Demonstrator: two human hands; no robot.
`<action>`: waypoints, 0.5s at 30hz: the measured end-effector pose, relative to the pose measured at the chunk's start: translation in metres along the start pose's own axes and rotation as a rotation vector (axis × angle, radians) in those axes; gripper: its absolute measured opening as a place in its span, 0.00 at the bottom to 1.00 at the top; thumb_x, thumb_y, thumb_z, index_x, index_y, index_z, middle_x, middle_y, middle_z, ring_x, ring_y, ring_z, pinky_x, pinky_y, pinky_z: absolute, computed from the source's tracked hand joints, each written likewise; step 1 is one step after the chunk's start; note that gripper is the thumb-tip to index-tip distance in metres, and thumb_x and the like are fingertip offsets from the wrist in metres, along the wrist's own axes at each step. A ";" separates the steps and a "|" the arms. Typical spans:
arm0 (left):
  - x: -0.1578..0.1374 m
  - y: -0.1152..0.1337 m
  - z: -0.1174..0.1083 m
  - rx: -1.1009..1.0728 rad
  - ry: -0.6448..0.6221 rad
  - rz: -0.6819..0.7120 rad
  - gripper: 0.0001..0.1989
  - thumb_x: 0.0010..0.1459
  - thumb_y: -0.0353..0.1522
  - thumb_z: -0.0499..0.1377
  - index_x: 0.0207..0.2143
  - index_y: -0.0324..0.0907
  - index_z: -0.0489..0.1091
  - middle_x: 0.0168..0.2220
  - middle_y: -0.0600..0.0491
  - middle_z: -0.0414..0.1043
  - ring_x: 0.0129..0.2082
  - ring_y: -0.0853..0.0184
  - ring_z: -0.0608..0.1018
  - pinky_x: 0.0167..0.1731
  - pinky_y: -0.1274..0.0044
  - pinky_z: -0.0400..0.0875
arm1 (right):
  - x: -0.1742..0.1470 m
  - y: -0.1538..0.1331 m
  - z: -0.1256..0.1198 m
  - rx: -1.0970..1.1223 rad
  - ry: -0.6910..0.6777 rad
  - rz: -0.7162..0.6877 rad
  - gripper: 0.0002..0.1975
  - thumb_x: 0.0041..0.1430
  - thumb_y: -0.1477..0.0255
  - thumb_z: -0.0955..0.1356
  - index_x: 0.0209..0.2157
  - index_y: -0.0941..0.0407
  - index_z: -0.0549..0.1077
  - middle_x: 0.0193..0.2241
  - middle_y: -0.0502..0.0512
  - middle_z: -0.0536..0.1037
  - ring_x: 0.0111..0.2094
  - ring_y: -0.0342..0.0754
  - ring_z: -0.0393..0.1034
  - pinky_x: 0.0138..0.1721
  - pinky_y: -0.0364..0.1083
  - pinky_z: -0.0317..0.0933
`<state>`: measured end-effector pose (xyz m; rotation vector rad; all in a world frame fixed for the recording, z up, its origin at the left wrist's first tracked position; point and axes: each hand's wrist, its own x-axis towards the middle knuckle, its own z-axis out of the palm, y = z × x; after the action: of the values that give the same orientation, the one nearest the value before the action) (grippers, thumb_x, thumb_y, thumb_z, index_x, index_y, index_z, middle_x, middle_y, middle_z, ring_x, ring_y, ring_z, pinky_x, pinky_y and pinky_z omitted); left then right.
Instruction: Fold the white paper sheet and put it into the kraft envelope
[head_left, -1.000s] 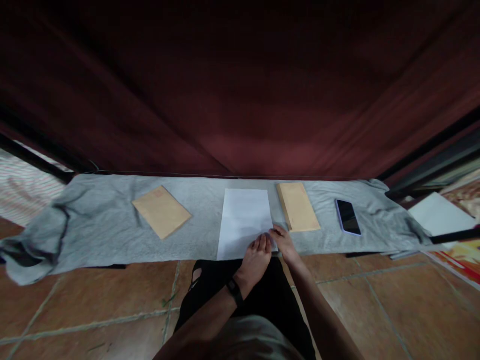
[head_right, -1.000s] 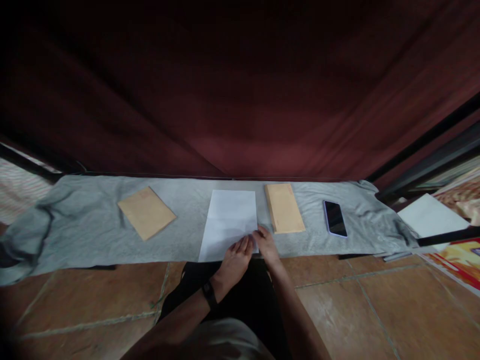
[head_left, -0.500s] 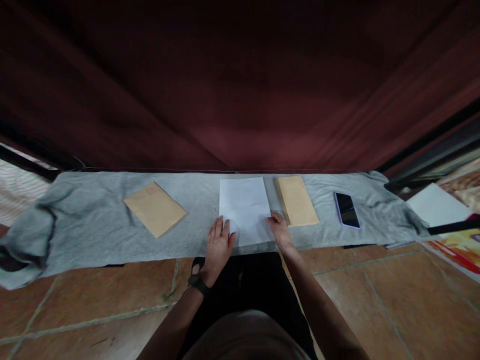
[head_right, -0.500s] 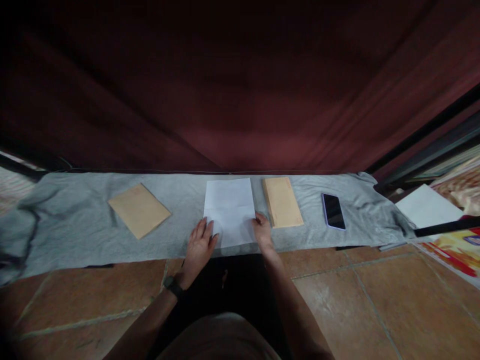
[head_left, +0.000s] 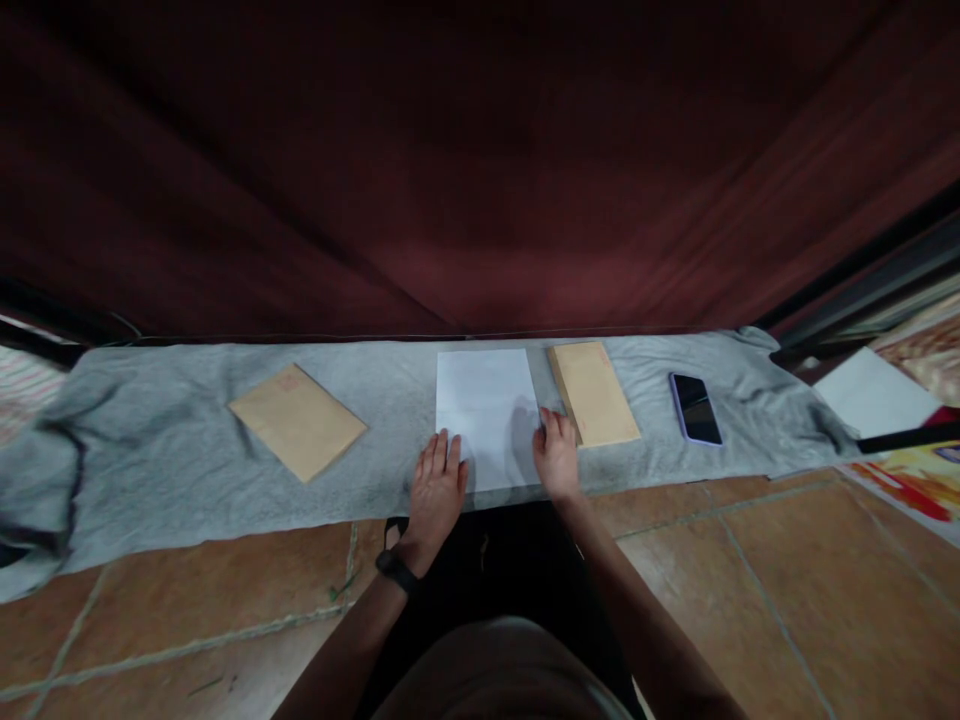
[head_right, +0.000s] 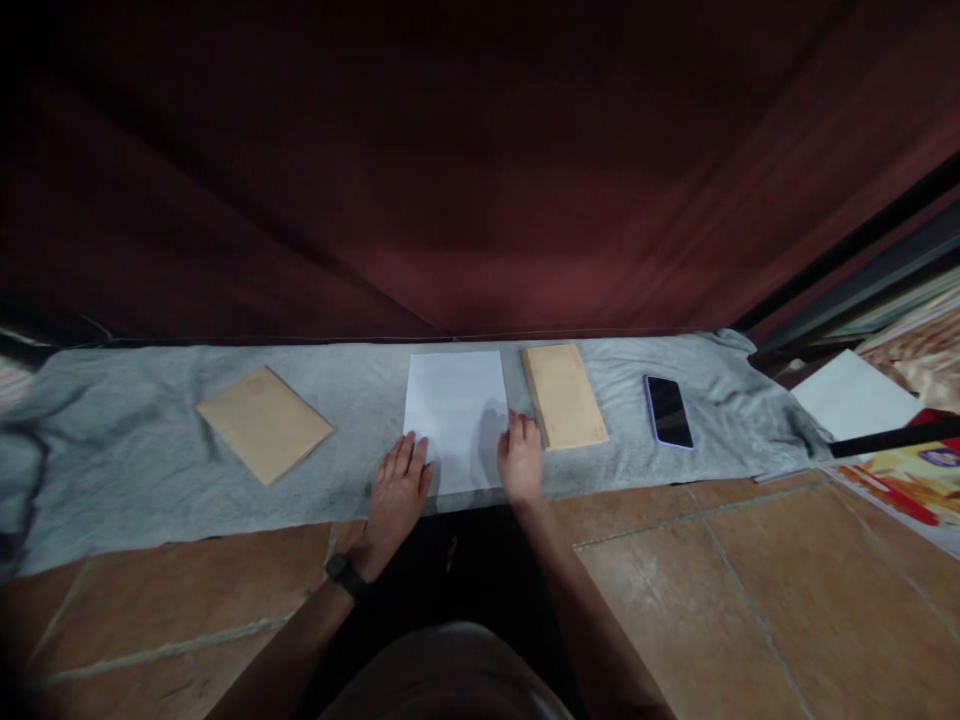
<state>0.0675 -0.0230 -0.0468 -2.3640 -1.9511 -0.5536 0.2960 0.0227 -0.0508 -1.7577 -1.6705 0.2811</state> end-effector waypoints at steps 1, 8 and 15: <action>0.000 0.000 -0.001 0.005 -0.006 -0.003 0.24 0.69 0.35 0.47 0.64 0.38 0.62 0.66 0.39 0.62 0.65 0.50 0.65 0.60 0.57 0.64 | -0.003 -0.003 -0.001 -0.053 -0.018 -0.074 0.23 0.67 0.74 0.60 0.62 0.57 0.65 0.58 0.66 0.70 0.60 0.56 0.64 0.59 0.57 0.61; 0.027 0.015 -0.013 -0.046 -0.064 0.088 0.25 0.70 0.36 0.46 0.65 0.36 0.60 0.65 0.39 0.62 0.67 0.53 0.62 0.65 0.57 0.57 | -0.028 -0.017 0.005 -0.213 -0.240 -0.365 0.27 0.70 0.65 0.61 0.68 0.52 0.58 0.68 0.60 0.59 0.68 0.58 0.52 0.68 0.63 0.44; 0.090 0.030 0.019 -0.124 -0.237 0.442 0.28 0.70 0.41 0.46 0.67 0.39 0.56 0.70 0.45 0.54 0.71 0.61 0.55 0.69 0.63 0.51 | -0.030 -0.020 0.004 -0.251 -0.248 -0.396 0.25 0.69 0.66 0.63 0.65 0.56 0.63 0.67 0.62 0.62 0.68 0.58 0.54 0.68 0.62 0.43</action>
<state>0.1146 0.0602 -0.0325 -2.9317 -1.4134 -0.3895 0.2733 -0.0054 -0.0500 -1.5637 -2.2718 0.1133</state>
